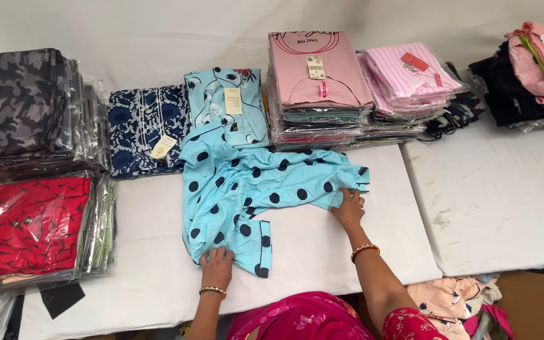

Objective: The person is folding and stacking various items of clothing on a table in a logistics center.

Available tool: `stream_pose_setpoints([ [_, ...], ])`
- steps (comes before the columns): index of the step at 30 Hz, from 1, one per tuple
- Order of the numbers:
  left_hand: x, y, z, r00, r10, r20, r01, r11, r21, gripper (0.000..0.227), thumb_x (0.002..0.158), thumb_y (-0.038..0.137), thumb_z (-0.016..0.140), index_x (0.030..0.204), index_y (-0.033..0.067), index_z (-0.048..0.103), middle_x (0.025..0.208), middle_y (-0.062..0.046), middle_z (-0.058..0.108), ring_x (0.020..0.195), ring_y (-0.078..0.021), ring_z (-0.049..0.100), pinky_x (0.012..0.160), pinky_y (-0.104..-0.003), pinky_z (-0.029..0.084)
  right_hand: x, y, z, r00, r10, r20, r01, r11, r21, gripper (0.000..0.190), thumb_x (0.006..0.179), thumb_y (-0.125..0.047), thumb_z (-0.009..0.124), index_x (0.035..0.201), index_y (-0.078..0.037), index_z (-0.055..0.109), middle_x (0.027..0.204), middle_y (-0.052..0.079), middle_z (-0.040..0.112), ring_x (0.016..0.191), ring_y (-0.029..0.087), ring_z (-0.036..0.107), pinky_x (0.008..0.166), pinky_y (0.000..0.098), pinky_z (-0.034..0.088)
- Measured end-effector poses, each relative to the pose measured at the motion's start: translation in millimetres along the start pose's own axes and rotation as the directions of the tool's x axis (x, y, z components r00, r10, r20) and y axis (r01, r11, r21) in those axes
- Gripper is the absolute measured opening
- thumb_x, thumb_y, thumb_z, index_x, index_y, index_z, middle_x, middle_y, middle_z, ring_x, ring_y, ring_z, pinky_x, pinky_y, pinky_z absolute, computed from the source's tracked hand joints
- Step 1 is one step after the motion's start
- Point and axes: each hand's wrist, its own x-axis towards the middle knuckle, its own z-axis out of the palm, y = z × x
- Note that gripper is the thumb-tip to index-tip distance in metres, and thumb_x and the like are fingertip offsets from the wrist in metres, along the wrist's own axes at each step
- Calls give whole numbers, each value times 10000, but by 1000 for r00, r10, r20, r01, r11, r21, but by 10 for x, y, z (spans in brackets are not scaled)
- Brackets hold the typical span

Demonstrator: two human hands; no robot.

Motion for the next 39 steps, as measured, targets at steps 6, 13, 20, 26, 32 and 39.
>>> stream_pose_setpoints([
  [6, 185, -172, -366, 987, -146, 63, 159, 909, -384, 171, 879, 73, 655, 1007, 184, 648, 934, 1, 699, 992, -236, 662, 995, -424, 436, -103, 219, 203, 983, -164, -86, 173, 979, 110, 699, 712, -192, 887, 1348, -219, 599, 1433, 155, 443, 1302, 381, 471, 1042, 474, 480],
  [13, 205, -593, -783, 960, -276, 52, 160, 387, -908, 175, 966, -70, 515, 1060, 72, 555, 960, -11, 656, 835, -73, 577, 755, -205, 474, 127, 574, 444, 979, -157, -129, 175, 974, 142, 154, 870, -176, 791, 998, -104, 744, 1182, 112, 637, 1122, 324, 632, 974, 430, 524],
  [20, 62, -797, -1146, 969, -237, 65, 108, 175, -979, 185, 962, -106, 465, 1060, 26, 549, 958, 3, 615, 780, -38, 474, 707, -199, 407, -8, 972, -73, 923, -132, -362, 327, 763, 557, 75, 824, -76, 757, 872, -60, 703, 1218, 86, 649, 1141, 277, 576, 926, 396, 500],
  [26, -215, -1080, -785, 891, -84, 446, 452, 256, -854, 168, 949, -78, 522, 1040, 29, 614, 816, 2, 567, 703, -69, 408, 643, -229, 343, -177, 1698, -399, 904, -352, 244, 232, 881, 412, 67, 745, -47, 755, 799, -62, 718, 1313, 7, 708, 1205, 245, 622, 1014, 363, 505],
  [32, -81, -830, -915, 698, -149, 701, 574, 701, -423, 78, 926, 71, 675, 985, 106, 711, 694, -25, 558, 660, -125, 473, 664, -296, 433, -527, 1486, -454, 928, -126, 350, -76, 857, 510, 344, 755, -75, 780, 1065, -118, 638, 1315, 28, 593, 1103, 255, 625, 888, 395, 563],
  [39, 102, -683, -894, 634, -35, 773, 409, 863, -296, 137, 875, 96, 719, 974, 130, 807, 898, 42, 793, 837, -84, 700, 828, -286, 552, -443, 1662, -18, 849, -228, 477, 199, 974, 111, 458, 698, 33, 767, 1132, -113, 746, 885, 42, 713, 826, 169, 681, 776, 319, 569],
])
